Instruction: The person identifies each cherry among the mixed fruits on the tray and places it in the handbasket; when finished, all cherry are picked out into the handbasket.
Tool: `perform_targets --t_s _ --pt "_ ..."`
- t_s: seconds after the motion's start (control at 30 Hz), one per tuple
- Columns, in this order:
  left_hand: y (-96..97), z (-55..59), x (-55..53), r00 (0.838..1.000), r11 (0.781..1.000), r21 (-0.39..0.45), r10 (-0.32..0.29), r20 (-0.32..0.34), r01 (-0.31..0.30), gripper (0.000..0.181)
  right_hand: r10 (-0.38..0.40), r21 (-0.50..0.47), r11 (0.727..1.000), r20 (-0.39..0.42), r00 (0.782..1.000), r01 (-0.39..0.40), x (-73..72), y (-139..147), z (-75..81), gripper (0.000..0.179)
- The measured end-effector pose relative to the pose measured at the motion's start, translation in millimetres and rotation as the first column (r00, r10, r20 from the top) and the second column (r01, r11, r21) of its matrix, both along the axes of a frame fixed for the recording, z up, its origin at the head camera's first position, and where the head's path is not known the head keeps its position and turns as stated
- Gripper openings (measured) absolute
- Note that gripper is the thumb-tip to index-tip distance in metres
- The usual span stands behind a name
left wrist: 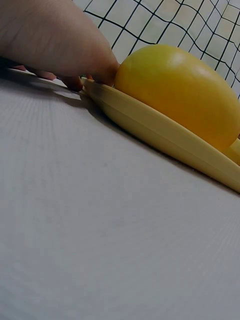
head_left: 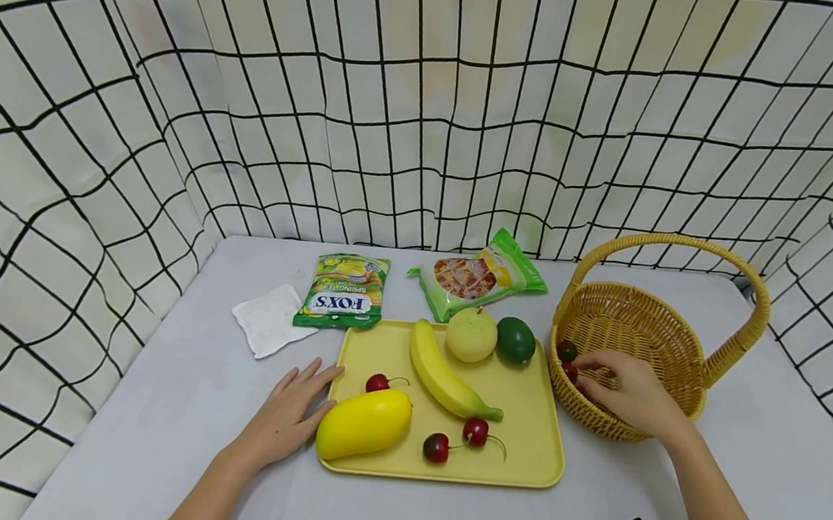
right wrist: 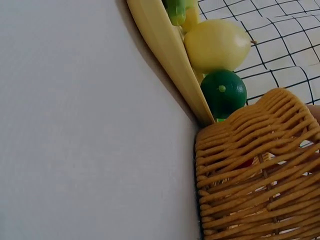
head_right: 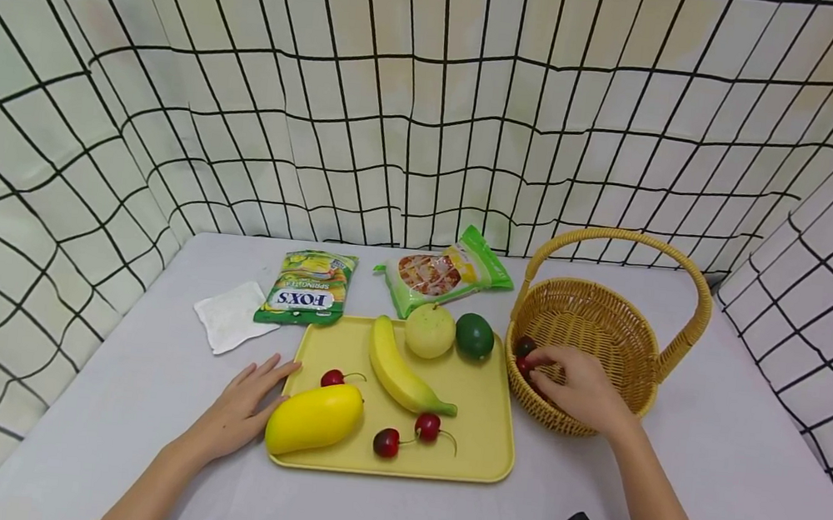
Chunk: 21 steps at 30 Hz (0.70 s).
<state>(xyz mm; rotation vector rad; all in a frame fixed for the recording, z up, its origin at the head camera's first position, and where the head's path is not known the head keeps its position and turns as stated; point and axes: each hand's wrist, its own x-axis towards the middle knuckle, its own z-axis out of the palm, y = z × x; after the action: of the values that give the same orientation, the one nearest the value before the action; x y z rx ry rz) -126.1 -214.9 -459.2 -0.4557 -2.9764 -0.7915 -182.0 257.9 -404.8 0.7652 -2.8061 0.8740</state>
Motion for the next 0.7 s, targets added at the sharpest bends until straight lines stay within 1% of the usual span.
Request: perform_targets --t_s 0.2,0.33,0.5,0.63,0.7 --pt "0.0 -0.1 0.6 1.000 1.000 0.000 0.000 -0.001 0.000 0.049 -0.040 -0.013 0.999 -0.066 0.997 0.039 1.3 -7.8 3.0 0.022" --pt "0.1 0.0 1.0 1.000 1.000 0.000 0.001 -0.004 -0.001 0.049 -0.042 -0.037 0.999 -0.118 0.992 0.038 4.1 -15.2 6.6 0.024" --pt "0.2 0.2 1.2 1.000 1.000 0.002 0.000 -0.005 0.000 0.049 -0.013 -0.056 0.998 -0.190 0.982 0.002 8.5 -25.9 10.6 0.026" --pt "0.2 0.6 1.1 1.000 1.000 0.005 -0.001 -0.005 0.001 0.048 0.031 -0.055 0.997 -0.249 0.968 -0.046 12.3 -35.4 13.2 0.029" --pt "0.2 0.6 1.1 1.000 1.000 0.006 -0.001 -0.004 0.001 0.048 0.051 -0.054 0.996 -0.263 0.963 -0.067 14.0 -39.9 13.2 0.030"
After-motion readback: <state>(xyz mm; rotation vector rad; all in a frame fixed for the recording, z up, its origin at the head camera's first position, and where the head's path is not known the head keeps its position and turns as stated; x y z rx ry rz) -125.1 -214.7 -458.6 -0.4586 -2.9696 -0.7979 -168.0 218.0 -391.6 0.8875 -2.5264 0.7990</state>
